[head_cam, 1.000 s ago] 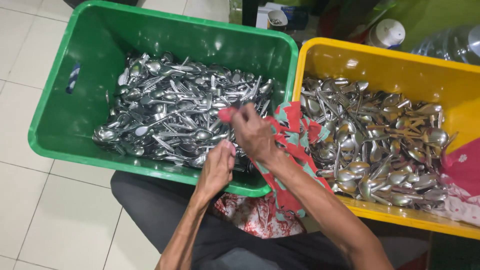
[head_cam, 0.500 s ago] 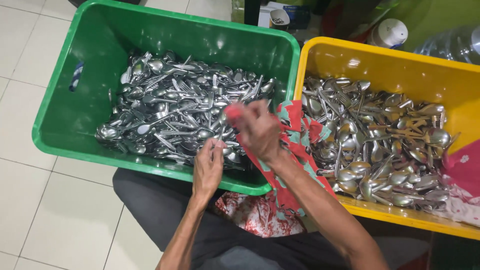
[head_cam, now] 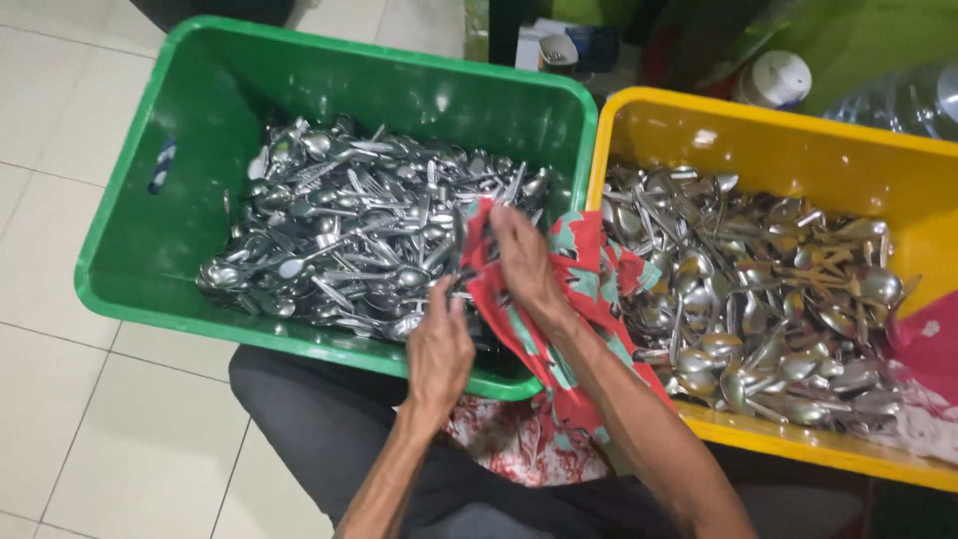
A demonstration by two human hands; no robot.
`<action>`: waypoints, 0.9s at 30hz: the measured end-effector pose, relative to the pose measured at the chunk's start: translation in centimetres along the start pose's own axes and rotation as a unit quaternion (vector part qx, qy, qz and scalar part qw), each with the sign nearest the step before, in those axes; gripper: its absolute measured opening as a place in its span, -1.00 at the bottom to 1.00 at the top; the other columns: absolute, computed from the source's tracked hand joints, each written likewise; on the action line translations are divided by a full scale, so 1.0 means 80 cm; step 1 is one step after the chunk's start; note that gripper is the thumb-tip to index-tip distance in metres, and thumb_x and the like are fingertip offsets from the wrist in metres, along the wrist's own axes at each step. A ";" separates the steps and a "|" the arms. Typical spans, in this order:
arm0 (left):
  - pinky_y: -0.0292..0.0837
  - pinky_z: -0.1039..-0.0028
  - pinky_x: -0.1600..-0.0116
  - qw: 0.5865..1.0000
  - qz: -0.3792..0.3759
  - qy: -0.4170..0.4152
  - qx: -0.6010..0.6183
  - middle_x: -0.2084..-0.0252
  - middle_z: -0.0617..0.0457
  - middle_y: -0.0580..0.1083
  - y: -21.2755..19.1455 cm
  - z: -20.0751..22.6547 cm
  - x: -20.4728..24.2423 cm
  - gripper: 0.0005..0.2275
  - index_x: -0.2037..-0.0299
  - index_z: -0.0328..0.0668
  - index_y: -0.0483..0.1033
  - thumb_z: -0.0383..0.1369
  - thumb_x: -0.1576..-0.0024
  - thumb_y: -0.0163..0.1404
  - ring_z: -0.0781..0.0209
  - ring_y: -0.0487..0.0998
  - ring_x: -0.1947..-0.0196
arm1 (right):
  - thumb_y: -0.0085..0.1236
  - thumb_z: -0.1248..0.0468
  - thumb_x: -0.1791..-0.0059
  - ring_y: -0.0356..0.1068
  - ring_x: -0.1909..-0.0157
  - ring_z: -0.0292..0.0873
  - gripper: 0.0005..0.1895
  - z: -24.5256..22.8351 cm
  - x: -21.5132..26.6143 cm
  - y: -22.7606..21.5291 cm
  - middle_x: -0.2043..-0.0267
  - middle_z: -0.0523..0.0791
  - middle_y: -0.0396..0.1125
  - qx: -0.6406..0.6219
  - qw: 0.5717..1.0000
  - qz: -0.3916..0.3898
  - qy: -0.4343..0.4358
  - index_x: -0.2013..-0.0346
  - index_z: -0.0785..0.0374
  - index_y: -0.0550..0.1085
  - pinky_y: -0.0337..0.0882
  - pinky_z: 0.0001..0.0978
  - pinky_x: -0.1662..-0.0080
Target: Polishing stainless steel spoons with a cloth and moving them from a green bin to a yellow bin.
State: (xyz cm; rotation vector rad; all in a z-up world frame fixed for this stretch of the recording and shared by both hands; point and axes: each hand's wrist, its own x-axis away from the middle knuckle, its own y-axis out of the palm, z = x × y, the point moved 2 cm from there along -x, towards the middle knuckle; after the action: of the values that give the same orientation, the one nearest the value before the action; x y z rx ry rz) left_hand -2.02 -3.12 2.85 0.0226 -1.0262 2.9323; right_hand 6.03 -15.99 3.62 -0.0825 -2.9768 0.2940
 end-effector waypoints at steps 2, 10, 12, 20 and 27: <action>0.46 -0.26 0.18 0.999 0.008 0.013 -0.047 0.13 -0.57 0.49 0.025 -0.004 -0.004 -0.64 -0.31 -0.31 0.18 -0.38 -0.31 -0.30 -0.57 0.57 0.27 | -0.06 -0.02 -0.08 0.44 -0.03 0.19 -0.55 -0.003 0.012 0.002 0.13 0.18 0.44 0.013 0.999 -0.018 -0.033 0.04 0.30 0.49 0.33 0.07 -0.09; 0.38 0.10 -0.10 0.996 0.069 0.057 0.020 0.17 -0.17 0.47 0.003 -0.014 -0.036 -0.73 -0.05 -0.26 0.40 -0.24 -0.27 -0.07 -0.23 0.53 0.10 | 0.10 0.14 -0.07 0.34 0.35 -0.19 -0.79 0.036 0.000 -0.009 0.49 -0.14 0.33 -0.007 0.997 -0.077 -0.020 0.35 0.20 0.49 0.39 -0.30 0.17; 0.24 -0.24 -0.26 0.984 0.028 -0.054 0.165 -0.21 -0.43 0.33 -0.021 -0.008 -0.063 -0.40 -0.33 -0.34 0.08 0.03 -0.29 -0.19 -0.40 0.33 -0.27 | 0.09 0.09 -0.10 0.35 0.42 -0.18 -0.72 0.001 0.016 -0.004 0.50 -0.14 0.38 -0.017 0.991 -0.131 0.007 0.40 0.15 0.56 0.40 -0.33 0.20; 0.28 0.13 -0.27 0.946 0.104 -0.067 0.301 0.05 -0.16 0.54 0.005 -0.017 -0.098 -0.64 -0.01 -0.22 0.49 -0.20 -0.40 -0.36 0.00 0.54 -0.03 | 0.15 0.06 -0.08 0.32 0.01 -0.30 -0.74 0.058 -0.003 0.013 0.12 -0.14 0.48 -0.128 0.987 -0.067 0.070 0.12 0.14 0.60 0.34 -0.28 -0.14; 0.45 0.07 -0.14 0.946 0.118 -0.070 0.294 0.11 -0.25 0.56 0.030 -0.027 -0.106 -0.67 0.04 -0.34 0.44 -0.30 -0.41 -0.40 -0.09 0.60 0.03 | 0.33 0.22 0.04 0.36 0.13 -0.20 -0.65 0.067 0.004 0.020 0.19 -0.09 0.45 -0.204 0.970 -0.120 0.057 0.00 0.27 0.56 0.36 -0.32 -0.02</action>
State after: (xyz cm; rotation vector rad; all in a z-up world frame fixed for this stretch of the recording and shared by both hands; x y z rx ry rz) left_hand 6.34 -3.91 -0.54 0.1325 -0.1267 3.3775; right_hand 4.92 -15.45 -1.87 0.2077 -2.8423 -0.3425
